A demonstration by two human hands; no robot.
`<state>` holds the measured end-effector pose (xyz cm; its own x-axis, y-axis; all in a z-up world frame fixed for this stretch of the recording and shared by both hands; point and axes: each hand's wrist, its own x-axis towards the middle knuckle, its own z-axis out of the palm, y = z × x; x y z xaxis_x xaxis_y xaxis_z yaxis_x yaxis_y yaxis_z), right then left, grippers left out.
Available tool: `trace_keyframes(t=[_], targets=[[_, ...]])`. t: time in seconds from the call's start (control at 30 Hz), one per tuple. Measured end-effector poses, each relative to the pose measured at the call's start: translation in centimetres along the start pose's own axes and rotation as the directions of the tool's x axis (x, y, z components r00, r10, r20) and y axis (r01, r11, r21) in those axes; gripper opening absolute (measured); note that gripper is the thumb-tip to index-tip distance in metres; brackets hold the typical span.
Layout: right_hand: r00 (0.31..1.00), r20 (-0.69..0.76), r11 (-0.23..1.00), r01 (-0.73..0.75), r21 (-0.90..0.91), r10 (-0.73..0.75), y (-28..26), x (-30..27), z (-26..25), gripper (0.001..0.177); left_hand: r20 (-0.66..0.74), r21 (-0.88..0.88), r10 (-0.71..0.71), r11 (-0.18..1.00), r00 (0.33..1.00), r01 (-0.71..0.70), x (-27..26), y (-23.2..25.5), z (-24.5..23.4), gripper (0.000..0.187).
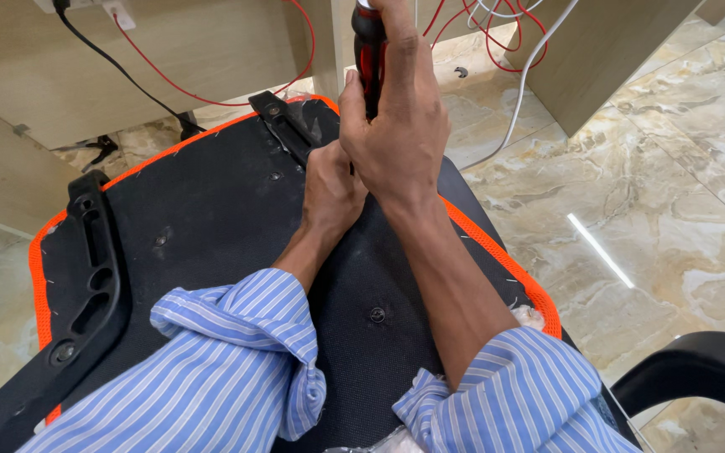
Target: The person uses a screwdriver to tighten a screw on the underside of an orange and black chair seat. The hands remain in view throughout, and the screwdriver is used continuously to secure the fastener.
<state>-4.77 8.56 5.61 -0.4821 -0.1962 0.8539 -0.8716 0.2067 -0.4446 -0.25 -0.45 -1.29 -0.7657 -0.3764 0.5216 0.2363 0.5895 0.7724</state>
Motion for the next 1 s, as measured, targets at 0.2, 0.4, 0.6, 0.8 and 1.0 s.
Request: trace_keyframes(t=[0.2,0.4,0.6,0.8,1.0], targets=[[1.000,0.007,1.000,0.004,-0.011,-0.004,-1.0,0.7,0.2,0.065,-0.026,0.060,0.078,0.995,0.997,-0.076,0.0,0.0,-0.6,0.010],[0.996,0.006,0.996,0.084,-0.037,-0.084,-2.6,1.4,0.4,0.063,-0.033,-0.041,0.020,0.999,0.999,-0.021,0.1,-0.4,-0.9,0.016],[0.987,0.160,0.997,-0.007,-0.080,0.019,-2.4,2.5,0.2,0.067,-0.033,0.135,-0.047,0.990,0.998,0.051,0.5,-0.6,-0.6,0.019],[0.979,0.191,0.996,0.055,0.069,-0.067,-1.1,4.1,0.4,0.075,-0.067,0.140,-0.074,0.987,0.995,0.083,0.8,-0.4,-0.4,0.017],[0.916,0.396,0.996,-0.082,0.042,0.059,-0.4,5.3,0.8,0.075,-0.058,0.085,-0.083,0.993,0.995,0.088,0.8,0.6,-0.6,0.021]])
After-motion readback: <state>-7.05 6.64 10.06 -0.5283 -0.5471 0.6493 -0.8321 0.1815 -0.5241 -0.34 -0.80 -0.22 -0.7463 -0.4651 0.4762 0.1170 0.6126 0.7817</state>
